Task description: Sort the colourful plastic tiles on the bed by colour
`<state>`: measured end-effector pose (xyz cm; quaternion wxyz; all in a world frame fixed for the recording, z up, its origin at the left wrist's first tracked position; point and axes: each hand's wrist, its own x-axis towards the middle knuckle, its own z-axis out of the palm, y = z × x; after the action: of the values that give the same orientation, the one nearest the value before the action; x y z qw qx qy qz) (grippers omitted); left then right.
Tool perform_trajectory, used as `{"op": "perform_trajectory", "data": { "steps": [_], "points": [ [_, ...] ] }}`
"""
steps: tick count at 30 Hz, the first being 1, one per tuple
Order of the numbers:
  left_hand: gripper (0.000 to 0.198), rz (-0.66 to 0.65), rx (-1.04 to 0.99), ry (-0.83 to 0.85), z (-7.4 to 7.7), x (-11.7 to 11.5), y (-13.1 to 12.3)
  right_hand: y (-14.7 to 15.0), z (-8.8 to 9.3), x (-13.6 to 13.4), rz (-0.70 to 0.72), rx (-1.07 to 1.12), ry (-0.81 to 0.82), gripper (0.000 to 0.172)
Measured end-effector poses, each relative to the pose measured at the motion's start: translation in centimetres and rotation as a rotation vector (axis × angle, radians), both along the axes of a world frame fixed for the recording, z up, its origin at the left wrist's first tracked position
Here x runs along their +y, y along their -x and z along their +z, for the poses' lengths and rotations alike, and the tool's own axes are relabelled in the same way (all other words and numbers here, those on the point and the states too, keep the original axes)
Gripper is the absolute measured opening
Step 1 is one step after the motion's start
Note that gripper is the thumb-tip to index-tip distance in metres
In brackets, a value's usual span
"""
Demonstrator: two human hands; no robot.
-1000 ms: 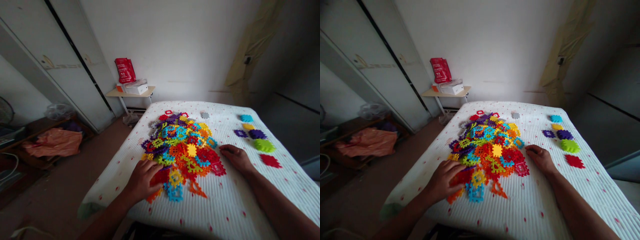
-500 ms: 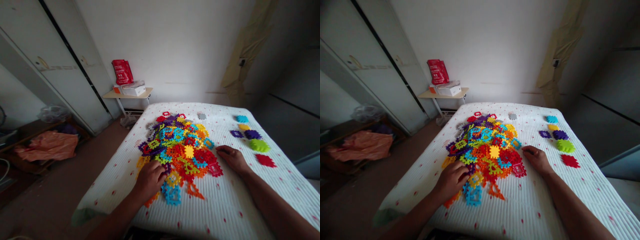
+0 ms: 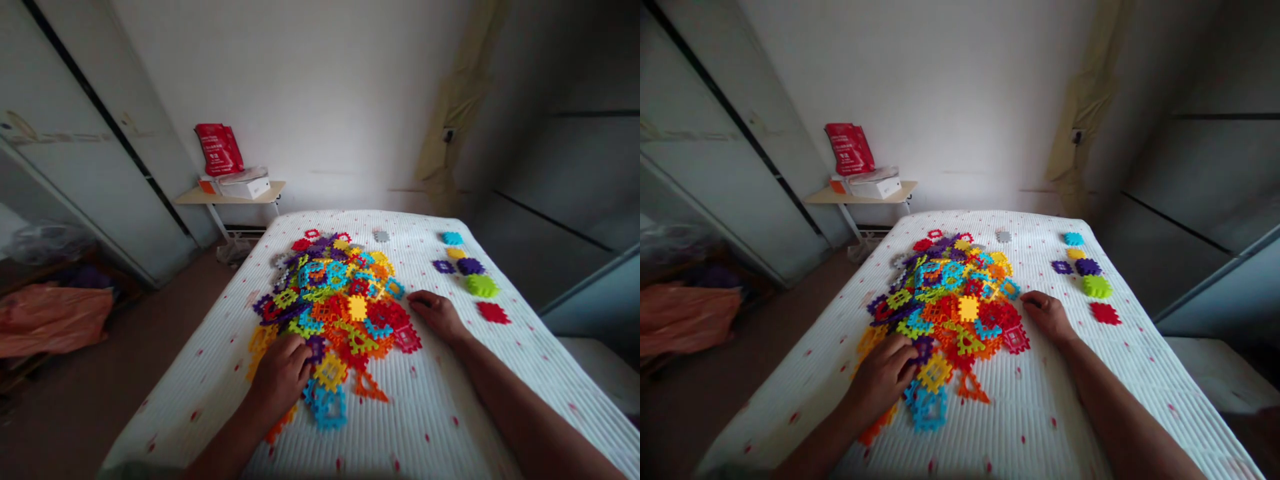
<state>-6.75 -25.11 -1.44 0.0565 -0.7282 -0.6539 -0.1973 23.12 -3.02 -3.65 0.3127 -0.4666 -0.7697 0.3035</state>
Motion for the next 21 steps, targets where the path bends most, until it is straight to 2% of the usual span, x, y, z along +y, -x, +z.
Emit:
{"op": "perform_trajectory", "data": {
  "steps": [5,9,12,15,18,21],
  "points": [
    [0.015,-0.073,-0.019,-0.153,-0.5,0.4,0.6,0.1,0.0,0.0,0.02,-0.002,0.0,0.025],
    [0.009,-0.105,-0.188,-0.249,0.6,1.2,1.0,0.2,-0.2,0.2,0.025,0.028,0.019,0.024],
    [0.012,-0.029,-0.452,-0.224,2.3,2.1,0.4,0.2,-0.2,0.1,0.023,0.05,0.017,0.023],
    [0.026,0.128,-0.839,-0.044,3.7,3.9,-0.8,0.3,-0.2,0.1,0.008,0.064,-0.005,0.023],
    [0.037,0.192,-1.203,0.128,4.2,6.4,-2.3,0.3,-0.2,0.1,-0.006,0.059,-0.034,0.021],
    [0.036,0.161,-1.433,0.156,4.0,9.1,-3.8,0.4,0.0,-0.2,-0.018,0.083,-0.088,0.019]
  ]
}}
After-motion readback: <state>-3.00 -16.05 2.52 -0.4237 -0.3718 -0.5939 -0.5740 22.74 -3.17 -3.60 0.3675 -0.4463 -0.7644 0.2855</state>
